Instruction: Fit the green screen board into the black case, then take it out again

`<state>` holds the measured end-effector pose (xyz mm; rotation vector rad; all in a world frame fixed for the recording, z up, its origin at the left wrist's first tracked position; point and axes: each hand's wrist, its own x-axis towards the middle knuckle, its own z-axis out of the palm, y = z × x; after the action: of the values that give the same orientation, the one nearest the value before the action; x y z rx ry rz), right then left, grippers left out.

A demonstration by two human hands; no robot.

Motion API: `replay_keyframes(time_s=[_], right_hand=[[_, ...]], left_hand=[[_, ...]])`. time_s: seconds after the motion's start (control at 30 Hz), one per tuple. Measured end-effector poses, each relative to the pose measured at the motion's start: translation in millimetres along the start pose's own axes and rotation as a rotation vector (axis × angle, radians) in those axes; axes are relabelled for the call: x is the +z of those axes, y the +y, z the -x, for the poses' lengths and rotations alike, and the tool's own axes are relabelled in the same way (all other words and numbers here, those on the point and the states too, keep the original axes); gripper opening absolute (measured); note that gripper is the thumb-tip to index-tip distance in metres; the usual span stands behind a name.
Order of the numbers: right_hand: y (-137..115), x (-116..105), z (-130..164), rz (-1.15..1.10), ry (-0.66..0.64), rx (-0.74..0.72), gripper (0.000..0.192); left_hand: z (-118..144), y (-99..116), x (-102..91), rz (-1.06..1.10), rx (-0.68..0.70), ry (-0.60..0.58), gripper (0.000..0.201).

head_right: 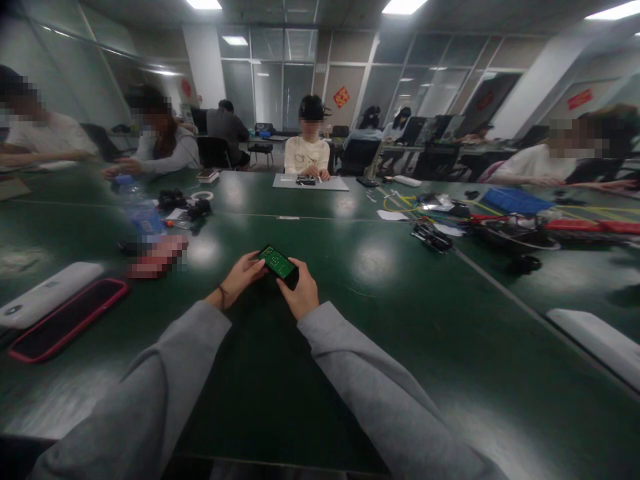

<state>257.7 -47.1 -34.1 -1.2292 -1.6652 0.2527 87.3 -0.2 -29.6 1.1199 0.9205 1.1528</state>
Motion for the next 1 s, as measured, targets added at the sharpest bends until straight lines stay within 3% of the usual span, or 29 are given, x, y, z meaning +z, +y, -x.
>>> replay_keyframes(time_s=[0.17, 0.47, 0.63, 0.8, 1.0], right_hand=[[-6.4, -1.0, 1.3, 0.017, -0.002, -0.093, 0.048], [-9.2, 0.8, 2.1, -0.014, -0.066, -0.105, 0.048], [-4.2, 6.2, 1.2, -0.232, -0.121, 0.041, 0.056], [7.8, 13.9, 0.1, -0.496, -0.181, 0.28, 0.044], [9.5, 16.0, 0.8, -0.523, -0.18, 0.249, 0.04]], left_hand=[[17.6, 6.7, 18.0, 0.187, -0.104, -0.106, 0.054], [17.9, 1.6, 19.9, 0.136, -0.073, -0.055, 0.057], [10.8, -0.6, 13.4, 0.112, 0.013, -0.014, 0.071], [7.5, 1.6, 7.7, 0.056, 0.068, -0.02, 0.079], [13.7, 7.4, 10.6, -0.016, 0.142, -0.107, 0.083]])
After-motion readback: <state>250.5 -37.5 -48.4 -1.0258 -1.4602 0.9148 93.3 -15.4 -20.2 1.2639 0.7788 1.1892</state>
